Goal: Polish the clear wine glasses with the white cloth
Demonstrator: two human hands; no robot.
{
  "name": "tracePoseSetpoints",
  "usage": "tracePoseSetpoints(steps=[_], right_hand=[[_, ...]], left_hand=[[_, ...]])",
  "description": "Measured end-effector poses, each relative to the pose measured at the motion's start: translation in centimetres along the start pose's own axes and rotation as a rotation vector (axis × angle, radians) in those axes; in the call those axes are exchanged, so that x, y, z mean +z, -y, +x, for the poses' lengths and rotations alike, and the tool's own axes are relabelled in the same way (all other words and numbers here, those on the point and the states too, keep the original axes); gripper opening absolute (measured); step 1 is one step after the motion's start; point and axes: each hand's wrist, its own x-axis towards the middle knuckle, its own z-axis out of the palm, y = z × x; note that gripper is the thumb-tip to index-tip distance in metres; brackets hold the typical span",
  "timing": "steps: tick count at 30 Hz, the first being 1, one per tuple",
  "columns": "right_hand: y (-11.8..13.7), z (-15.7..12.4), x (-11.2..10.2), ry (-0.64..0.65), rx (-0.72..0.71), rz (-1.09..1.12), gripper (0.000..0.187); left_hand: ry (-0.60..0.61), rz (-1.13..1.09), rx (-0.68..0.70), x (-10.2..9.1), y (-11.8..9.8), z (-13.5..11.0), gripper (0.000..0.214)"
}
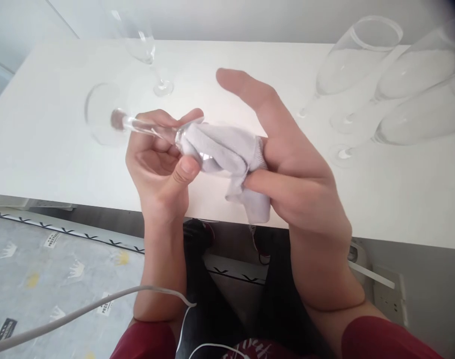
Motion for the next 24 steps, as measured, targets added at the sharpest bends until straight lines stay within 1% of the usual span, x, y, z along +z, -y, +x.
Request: tracePoseSetpoints(steps=[1, 3, 6, 8, 10, 13, 15, 18, 20, 22, 24], right_hand=[[0.2, 0.0, 0.1, -0.005, 0.008, 0.064, 0.084], [0.3, -0.1, 0.4, -0.077, -0.002, 0.126, 0.081], [0.3, 0.0, 1.0, -0.213, -0.014, 0.105, 0.074], [0.3, 0.2, 1.2, -0.249, -0.004, 0.1, 0.07], [0.2, 0.2, 1.2, -0.257, 0.01, 0.135, 0.076], [0.4, 0.3, 1.2, -0.271, 0.049, 0.171, 0.091], [0.5, 0.2, 1.0, -0.236, 0.049, 0.188, 0.096], [0.6, 0.2, 0.8, -0.077, 0.026, 0.267, 0.098], [0.7, 0.2, 0.7, -0.007, 0.045, 0.309, 0.095], [0.7, 0.2, 0.6, -0.018, 0.055, 0.291, 0.087], [0.7, 0.1, 0.5, -0.039, 0.037, 0.176, 0.077]], left_hand=[[0.01, -0.011, 0.004, 0.0, -0.1, 0.0, 0.047], [0.009, 0.005, 0.02, -0.1, -0.3, -0.1, 0.053], [0.003, 0.042, 0.012, -0.2, -0.3, -0.3, 0.055], [0.003, 0.035, -0.025, -0.3, -0.2, -0.3, 0.056], [-0.017, 0.026, -0.043, -0.4, 0.0, -0.3, 0.056], [-0.055, 0.028, -0.017, -0.4, 0.4, -0.2, 0.05], [-0.043, 0.017, -0.017, -0.2, 0.5, -0.2, 0.047], [0.002, -0.017, -0.038, 0.0, 0.5, -0.1, 0.049], [0.013, -0.018, -0.049, -0.1, 0.3, 0.0, 0.051], [-0.011, 0.023, -0.054, -0.1, 0.0, 0.0, 0.053], [-0.065, 0.074, -0.063, -0.1, -0.3, 0.0, 0.052]])
